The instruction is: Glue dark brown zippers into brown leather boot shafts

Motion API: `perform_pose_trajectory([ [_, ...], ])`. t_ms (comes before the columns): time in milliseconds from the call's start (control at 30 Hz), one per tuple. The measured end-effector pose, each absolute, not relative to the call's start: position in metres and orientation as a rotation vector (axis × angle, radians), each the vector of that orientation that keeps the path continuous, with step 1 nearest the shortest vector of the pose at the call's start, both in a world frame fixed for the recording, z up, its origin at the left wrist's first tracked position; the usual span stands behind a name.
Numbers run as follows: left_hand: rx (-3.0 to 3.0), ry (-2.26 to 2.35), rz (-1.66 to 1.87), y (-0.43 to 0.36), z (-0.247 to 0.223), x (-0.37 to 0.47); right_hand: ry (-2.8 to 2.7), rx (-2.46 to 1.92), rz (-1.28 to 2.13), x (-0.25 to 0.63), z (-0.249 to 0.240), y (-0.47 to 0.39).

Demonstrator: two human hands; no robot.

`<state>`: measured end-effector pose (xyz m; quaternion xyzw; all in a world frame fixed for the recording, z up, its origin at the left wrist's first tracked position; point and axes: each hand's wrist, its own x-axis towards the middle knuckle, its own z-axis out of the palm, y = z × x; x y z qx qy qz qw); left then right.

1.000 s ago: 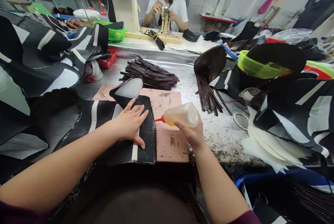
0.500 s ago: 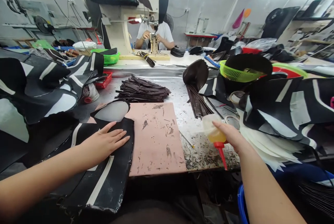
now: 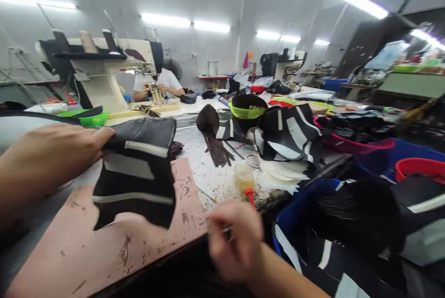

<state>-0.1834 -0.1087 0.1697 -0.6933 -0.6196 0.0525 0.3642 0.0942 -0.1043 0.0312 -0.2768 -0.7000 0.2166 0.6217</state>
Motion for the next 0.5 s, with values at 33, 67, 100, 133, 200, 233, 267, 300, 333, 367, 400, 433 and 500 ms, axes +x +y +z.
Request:
perform_pose_trajectory([
  [33,-1.736,-1.531,0.173,-0.106,0.173,-0.163,-1.751,-0.507,0.746,0.080,0.038,-0.115],
  [67,-1.699,-1.464,0.209,-0.105,0.174,-0.142,-1.808,-0.449,0.996,0.066,0.045,-0.121],
  [100,-1.679,-1.421,0.202,-0.104,0.174,-0.120,-1.734,-0.417,1.190,0.051,0.052,-0.121],
  [133,-1.680,-1.396,0.163,-0.104,0.171,-0.099,-1.559,-0.372,1.314,0.037,0.060,-0.117],
  [200,-1.727,-1.368,0.087,-0.105,0.166,-0.063,-1.274,-0.326,1.445,0.019,0.077,-0.101],
  [233,-1.758,-1.351,0.048,-0.106,0.163,-0.050,-1.162,-0.317,1.462,0.015,0.086,-0.091],
  [267,-1.791,-1.324,0.000,-0.108,0.160,-0.040,-1.062,-0.352,1.471,0.015,0.095,-0.082],
  [300,-1.826,-1.285,-0.059,-0.109,0.157,-0.033,-0.973,-0.413,1.459,0.018,0.103,-0.073],
  [333,-1.868,-1.226,-0.129,-0.112,0.154,-0.028,-0.899,-0.494,1.426,0.024,0.111,-0.066],
  [367,-1.925,-1.150,-0.196,-0.115,0.150,-0.024,-0.849,-0.577,1.366,0.031,0.119,-0.059],
  [400,-1.995,-1.060,-0.256,-0.120,0.144,-0.021,-0.817,-0.649,1.286,0.040,0.127,-0.052],
  [433,-2.070,-0.959,-0.305,-0.127,0.136,-0.019,-0.808,-0.692,1.191,0.051,0.134,-0.045],
  [500,-2.210,-0.778,-0.339,-0.140,0.112,-0.018,-0.835,-0.734,0.964,0.078,0.150,-0.030],
])
